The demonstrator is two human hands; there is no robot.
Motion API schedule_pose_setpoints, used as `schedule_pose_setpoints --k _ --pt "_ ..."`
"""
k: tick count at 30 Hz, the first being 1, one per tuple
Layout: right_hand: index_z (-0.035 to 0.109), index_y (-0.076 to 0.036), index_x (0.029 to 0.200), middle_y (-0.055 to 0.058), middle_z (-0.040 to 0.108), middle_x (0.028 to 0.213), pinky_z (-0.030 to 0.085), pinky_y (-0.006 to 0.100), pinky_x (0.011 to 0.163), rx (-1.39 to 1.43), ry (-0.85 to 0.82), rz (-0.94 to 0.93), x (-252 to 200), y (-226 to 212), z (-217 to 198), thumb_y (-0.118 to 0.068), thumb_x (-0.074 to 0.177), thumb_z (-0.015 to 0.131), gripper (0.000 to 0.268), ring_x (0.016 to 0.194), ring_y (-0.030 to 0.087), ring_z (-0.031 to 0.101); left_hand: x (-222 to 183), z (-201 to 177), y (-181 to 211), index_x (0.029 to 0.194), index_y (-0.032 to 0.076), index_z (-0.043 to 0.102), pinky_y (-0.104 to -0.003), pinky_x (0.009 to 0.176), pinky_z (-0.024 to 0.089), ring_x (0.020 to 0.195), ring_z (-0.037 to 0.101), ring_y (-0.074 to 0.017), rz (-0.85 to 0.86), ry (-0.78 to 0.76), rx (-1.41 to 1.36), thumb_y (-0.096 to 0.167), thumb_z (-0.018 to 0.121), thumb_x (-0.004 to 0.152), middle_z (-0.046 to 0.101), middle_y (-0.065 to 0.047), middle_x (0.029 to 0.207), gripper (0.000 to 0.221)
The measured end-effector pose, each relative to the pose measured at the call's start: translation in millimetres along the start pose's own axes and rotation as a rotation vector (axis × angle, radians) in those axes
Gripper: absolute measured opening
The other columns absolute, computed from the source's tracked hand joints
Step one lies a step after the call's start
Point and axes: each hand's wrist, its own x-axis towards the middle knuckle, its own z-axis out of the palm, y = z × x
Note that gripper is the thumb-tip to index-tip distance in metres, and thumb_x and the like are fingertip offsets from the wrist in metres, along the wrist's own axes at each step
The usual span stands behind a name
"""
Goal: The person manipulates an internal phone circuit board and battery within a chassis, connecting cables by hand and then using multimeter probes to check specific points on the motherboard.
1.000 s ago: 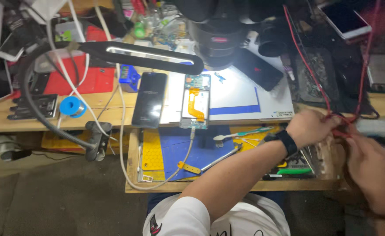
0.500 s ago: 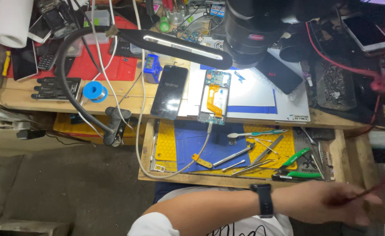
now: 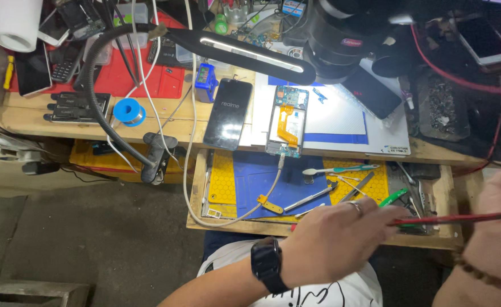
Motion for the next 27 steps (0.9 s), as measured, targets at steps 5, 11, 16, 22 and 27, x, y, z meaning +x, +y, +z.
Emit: schedule_pose_setpoints --k 5,11,16,22,27 --pt "0.064 -0.009 0.115 0.003 0.065 0.101 0.052 0.027 0.074 -0.019 -0.107 0.3 -52 68 14 -0.025 0.097 0.052 0.027 0.089 0.014 0.061 3 -14 36 0.137 0.009 0.059 -0.041 0.065 0.054 0.081 0.068 -0.0248 0.175 0.054 0.219 0.013 0.062 0.108 0.062 -0.007 0.093 0.029" --pt "0.066 -0.002 0.12 0.007 0.059 0.094 0.051 0.03 0.077 -0.746 -0.643 0.563 -75 161 10 -0.013 0.096 0.059 0.027 0.08 0.015 0.058 5 -13 29 0.132 -0.001 0.061 -0.057 0.073 0.053 0.085 0.069 -0.0274 0.363 0.027 0.33 0.013 0.056 0.095 0.065 -0.009 0.096 0.039" --pt "0.069 -0.007 0.12 0.007 0.069 0.094 0.055 0.023 0.068 -0.951 -0.869 -0.297 -98 150 54 0.009 0.08 0.07 0.043 0.075 0.011 0.066 12 0 25 0.121 -0.002 0.063 -0.053 0.076 0.057 0.088 0.071 -0.0367 0.193 -0.323 1.034 0.021 0.048 0.1 0.066 -0.02 0.096 0.035" --pt "0.066 -0.003 0.115 0.009 0.069 0.099 0.055 0.027 0.076 -1.145 -0.658 -0.528 -97 149 92 0.005 0.088 0.072 0.028 0.083 0.016 0.067 -5 -13 -11 0.129 0.012 0.059 -0.055 0.092 0.049 0.095 0.065 -0.0266 0.445 -0.045 0.434 0.02 0.05 0.1 0.062 -0.008 0.096 0.031" --pt "0.067 -0.002 0.106 0.009 0.069 0.099 0.058 0.027 0.076 -1.315 -0.398 -0.594 -110 155 98 -0.005 0.088 0.071 0.018 0.085 0.021 0.069 -16 -14 -36 0.139 0.008 0.058 -0.036 0.098 0.048 0.108 0.059 -0.0223 0.565 0.01 0.433 0.011 0.055 0.107 0.06 -0.006 0.112 0.033"
